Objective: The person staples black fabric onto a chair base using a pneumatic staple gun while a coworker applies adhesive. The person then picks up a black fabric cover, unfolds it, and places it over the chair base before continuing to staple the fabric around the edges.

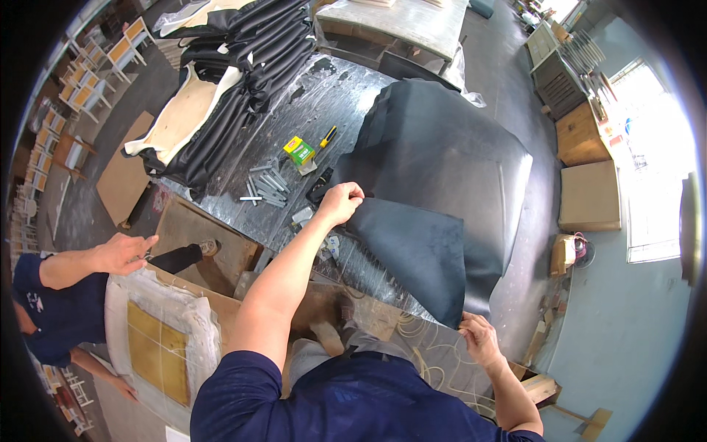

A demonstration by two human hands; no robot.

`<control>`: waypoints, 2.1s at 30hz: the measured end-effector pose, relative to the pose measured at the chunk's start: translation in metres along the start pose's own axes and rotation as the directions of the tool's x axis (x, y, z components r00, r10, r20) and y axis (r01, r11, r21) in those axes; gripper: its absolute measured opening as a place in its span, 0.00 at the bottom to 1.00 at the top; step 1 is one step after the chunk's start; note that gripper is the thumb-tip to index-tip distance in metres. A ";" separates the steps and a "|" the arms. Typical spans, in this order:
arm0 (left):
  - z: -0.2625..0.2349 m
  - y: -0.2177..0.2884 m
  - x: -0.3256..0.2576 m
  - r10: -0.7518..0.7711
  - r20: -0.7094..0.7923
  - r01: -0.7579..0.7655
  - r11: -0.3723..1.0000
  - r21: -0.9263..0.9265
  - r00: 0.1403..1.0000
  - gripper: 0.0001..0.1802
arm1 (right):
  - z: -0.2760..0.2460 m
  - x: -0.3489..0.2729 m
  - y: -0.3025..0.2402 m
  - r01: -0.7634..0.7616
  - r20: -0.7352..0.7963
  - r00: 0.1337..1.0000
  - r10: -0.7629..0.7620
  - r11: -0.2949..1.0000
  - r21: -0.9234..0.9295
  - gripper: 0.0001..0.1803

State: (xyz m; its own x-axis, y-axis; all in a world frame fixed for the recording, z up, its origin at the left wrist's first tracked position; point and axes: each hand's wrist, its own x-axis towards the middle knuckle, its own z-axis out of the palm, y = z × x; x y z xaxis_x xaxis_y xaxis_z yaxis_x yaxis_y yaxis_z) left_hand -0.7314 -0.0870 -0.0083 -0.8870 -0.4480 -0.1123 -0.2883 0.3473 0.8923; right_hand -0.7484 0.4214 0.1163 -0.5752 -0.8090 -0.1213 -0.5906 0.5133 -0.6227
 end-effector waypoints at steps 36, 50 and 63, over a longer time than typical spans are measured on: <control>-0.044 0.103 -0.533 -0.081 -0.156 0.130 0.934 0.333 0.984 0.19 | -0.035 0.089 -0.364 0.953 0.644 -0.116 -0.756 0.097 0.286 0.07; -0.096 0.113 -0.798 -0.465 -0.474 0.578 0.807 0.120 0.748 0.10 | 0.072 0.028 -0.319 0.955 0.583 0.241 -0.776 0.297 -0.001 0.07; -0.129 0.138 -0.905 -0.395 -0.816 0.755 0.651 0.076 0.423 0.10 | 0.111 0.092 -0.386 0.926 -0.144 0.270 -0.952 0.297 -0.232 0.13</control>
State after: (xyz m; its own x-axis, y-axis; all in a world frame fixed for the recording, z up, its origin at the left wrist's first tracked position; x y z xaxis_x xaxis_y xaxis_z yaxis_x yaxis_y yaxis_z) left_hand 0.0782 0.2600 0.2725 0.0333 -0.9985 -0.0429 -0.8850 -0.0494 0.4630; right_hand -0.5100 0.1172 0.2595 0.3256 -0.6654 0.6717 -0.8398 -0.5300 -0.1180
